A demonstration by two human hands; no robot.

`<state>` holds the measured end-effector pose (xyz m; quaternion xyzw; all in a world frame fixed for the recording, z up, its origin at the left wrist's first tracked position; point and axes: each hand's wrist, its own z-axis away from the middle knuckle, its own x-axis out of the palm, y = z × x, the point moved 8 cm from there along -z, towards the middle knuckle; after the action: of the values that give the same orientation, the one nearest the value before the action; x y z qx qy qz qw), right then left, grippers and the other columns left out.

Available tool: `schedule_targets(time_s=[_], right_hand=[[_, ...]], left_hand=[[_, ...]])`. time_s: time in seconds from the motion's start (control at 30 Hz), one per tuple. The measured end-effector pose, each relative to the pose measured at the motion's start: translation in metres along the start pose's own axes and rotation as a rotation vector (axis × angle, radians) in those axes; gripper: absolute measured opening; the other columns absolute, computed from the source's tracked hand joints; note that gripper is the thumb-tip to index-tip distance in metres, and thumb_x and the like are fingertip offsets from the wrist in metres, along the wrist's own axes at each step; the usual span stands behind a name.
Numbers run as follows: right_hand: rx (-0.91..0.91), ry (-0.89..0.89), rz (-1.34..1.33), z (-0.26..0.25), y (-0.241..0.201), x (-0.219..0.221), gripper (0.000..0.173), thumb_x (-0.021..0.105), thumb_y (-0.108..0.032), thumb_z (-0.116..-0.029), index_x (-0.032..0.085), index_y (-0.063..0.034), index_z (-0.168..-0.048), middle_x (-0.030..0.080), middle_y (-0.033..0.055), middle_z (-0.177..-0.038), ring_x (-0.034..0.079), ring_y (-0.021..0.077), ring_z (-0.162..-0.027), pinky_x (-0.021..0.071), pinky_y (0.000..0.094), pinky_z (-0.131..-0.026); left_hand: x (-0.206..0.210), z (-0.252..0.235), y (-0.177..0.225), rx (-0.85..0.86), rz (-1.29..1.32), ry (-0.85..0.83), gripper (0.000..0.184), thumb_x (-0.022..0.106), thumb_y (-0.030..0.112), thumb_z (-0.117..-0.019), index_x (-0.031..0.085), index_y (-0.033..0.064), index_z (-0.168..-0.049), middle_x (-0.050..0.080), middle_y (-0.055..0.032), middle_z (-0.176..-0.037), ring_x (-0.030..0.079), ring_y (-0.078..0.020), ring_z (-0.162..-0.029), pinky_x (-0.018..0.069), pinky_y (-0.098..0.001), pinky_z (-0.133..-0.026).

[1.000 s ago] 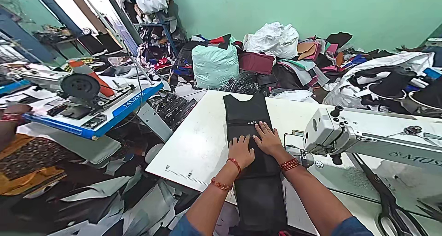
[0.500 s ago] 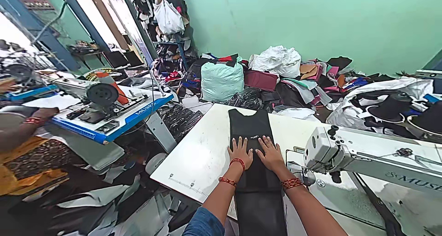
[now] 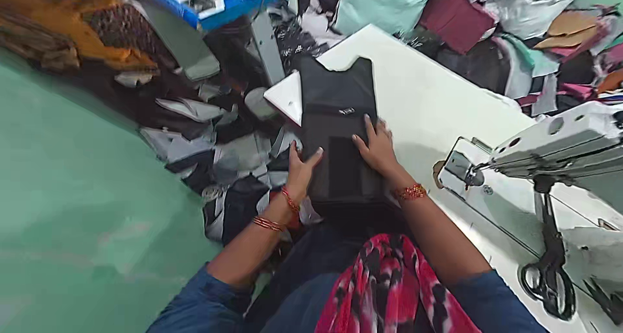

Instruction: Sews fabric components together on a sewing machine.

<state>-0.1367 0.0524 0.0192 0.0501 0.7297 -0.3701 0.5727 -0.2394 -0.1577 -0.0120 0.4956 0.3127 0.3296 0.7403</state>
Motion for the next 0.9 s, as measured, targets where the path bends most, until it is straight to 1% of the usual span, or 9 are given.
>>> schedule_targets(time_s=[0.07, 0.13, 0.17, 0.27, 0.37, 0.43, 0.53, 0.6, 0.9], right_hand=[[-0.119, -0.131, -0.277, -0.010, -0.036, 0.013, 0.069, 0.037, -0.045, -0.1091, 0.020, -0.0077, -0.165, 0.028, 0.0210, -0.167, 0.025, 0.0351, -0.156, 0.0133, 0.0653, -0.124], [-0.134, -0.119, -0.474, -0.021, -0.052, 0.014, 0.059, 0.034, -0.037, -0.1115, 0.028, -0.0048, -0.161, 0.047, 0.0202, -0.155, 0.049, 0.0261, -0.143, 0.0363, 0.0488, -0.119], [-0.128, -0.101, -0.495, -0.024, -0.052, 0.014, 0.057, 0.034, -0.035, -0.1118, 0.031, -0.0034, -0.159, 0.051, 0.0218, -0.151, 0.053, 0.0254, -0.138, 0.0412, 0.0442, -0.116], [-0.200, -0.100, -0.360, -0.026, -0.042, 0.022, 0.052, 0.040, -0.029, -0.1112, 0.041, 0.0040, -0.152, 0.050, 0.0225, -0.152, 0.050, 0.0236, -0.141, 0.0380, 0.0364, -0.119], [-0.308, -0.057, -0.108, -0.017, -0.047, 0.029, 0.048, 0.044, -0.030, -0.1091, 0.054, 0.0028, -0.143, 0.051, 0.0237, -0.151, 0.043, 0.0332, -0.146, 0.0310, 0.0466, -0.122], [-0.323, -0.024, 0.029, -0.013, -0.051, 0.032, 0.049, 0.045, -0.035, -0.1083, 0.057, -0.0003, -0.141, 0.051, 0.0227, -0.152, 0.042, 0.0367, -0.146, 0.0301, 0.0524, -0.121], [-0.332, 0.002, 0.080, -0.014, -0.053, 0.032, 0.050, 0.044, -0.039, -0.1082, 0.058, -0.0016, -0.139, 0.053, 0.0218, -0.150, 0.044, 0.0355, -0.145, 0.0306, 0.0524, -0.120], [-0.333, -0.004, 0.085, -0.015, -0.055, 0.032, 0.051, 0.043, -0.039, -0.1084, 0.058, -0.0011, -0.138, 0.053, 0.0232, -0.149, 0.044, 0.0363, -0.144, 0.0310, 0.0536, -0.119], [-0.286, -0.023, 0.104, -0.016, -0.053, 0.031, 0.052, 0.044, -0.042, -0.1071, 0.058, -0.0016, -0.137, 0.052, 0.0242, -0.148, 0.044, 0.0390, -0.142, 0.0320, 0.0583, -0.114]], left_hand=[[-0.033, 0.017, -0.025, -0.137, 0.201, -0.018, 0.058, 0.060, 0.042, -0.1024, 0.040, 0.0190, -0.151, 0.067, -0.0113, -0.125, 0.069, -0.0214, -0.103, 0.0590, -0.0434, -0.086], [-0.075, 0.014, -0.045, -0.078, 0.300, 0.089, 0.046, 0.059, 0.025, -0.1050, 0.043, 0.0096, -0.145, 0.068, -0.0114, -0.117, 0.072, -0.0173, -0.097, 0.0622, -0.0387, -0.084], [-0.100, 0.012, -0.056, -0.043, 0.296, 0.194, 0.048, 0.060, 0.019, -0.1036, 0.042, 0.0073, -0.146, 0.067, -0.0119, -0.121, 0.072, -0.0163, -0.100, 0.0621, -0.0375, -0.087], [-0.172, 0.013, -0.098, 0.004, 0.094, 0.447, 0.071, 0.066, 0.016, -0.0989, 0.027, 0.0023, -0.157, 0.050, -0.0192, -0.148, 0.058, -0.0198, -0.130, 0.0495, -0.0376, -0.109], [-0.214, 0.008, -0.139, -0.079, -0.139, 0.511, 0.086, 0.066, 0.010, -0.0973, 0.010, -0.0010, -0.162, 0.035, -0.0269, -0.160, 0.040, -0.0300, -0.148, 0.0327, -0.0432, -0.122], [-0.225, 0.002, -0.163, -0.215, -0.301, 0.461, 0.079, 0.064, 0.007, -0.0964, 0.019, -0.0025, -0.160, 0.044, -0.0308, -0.152, 0.045, -0.0392, -0.143, 0.0351, -0.0549, -0.119], [-0.220, -0.013, -0.196, -0.409, -0.389, 0.322, 0.063, 0.065, 0.003, -0.0927, 0.039, -0.0026, -0.150, 0.056, -0.0336, -0.136, 0.054, -0.0482, -0.130, 0.0418, -0.0678, -0.106], [-0.206, -0.027, -0.209, -0.429, -0.384, 0.253, 0.061, 0.066, 0.004, -0.0918, 0.042, -0.0034, -0.148, 0.057, -0.0331, -0.136, 0.055, -0.0477, -0.129, 0.0421, -0.0674, -0.106], [-0.058, -0.104, -0.132, 0.029, 0.050, 0.090, 0.071, 0.060, 0.007, -0.1014, 0.020, -0.0064, -0.159, 0.040, -0.0279, -0.157, 0.044, -0.0322, -0.146, 0.0347, -0.0441, -0.122]])
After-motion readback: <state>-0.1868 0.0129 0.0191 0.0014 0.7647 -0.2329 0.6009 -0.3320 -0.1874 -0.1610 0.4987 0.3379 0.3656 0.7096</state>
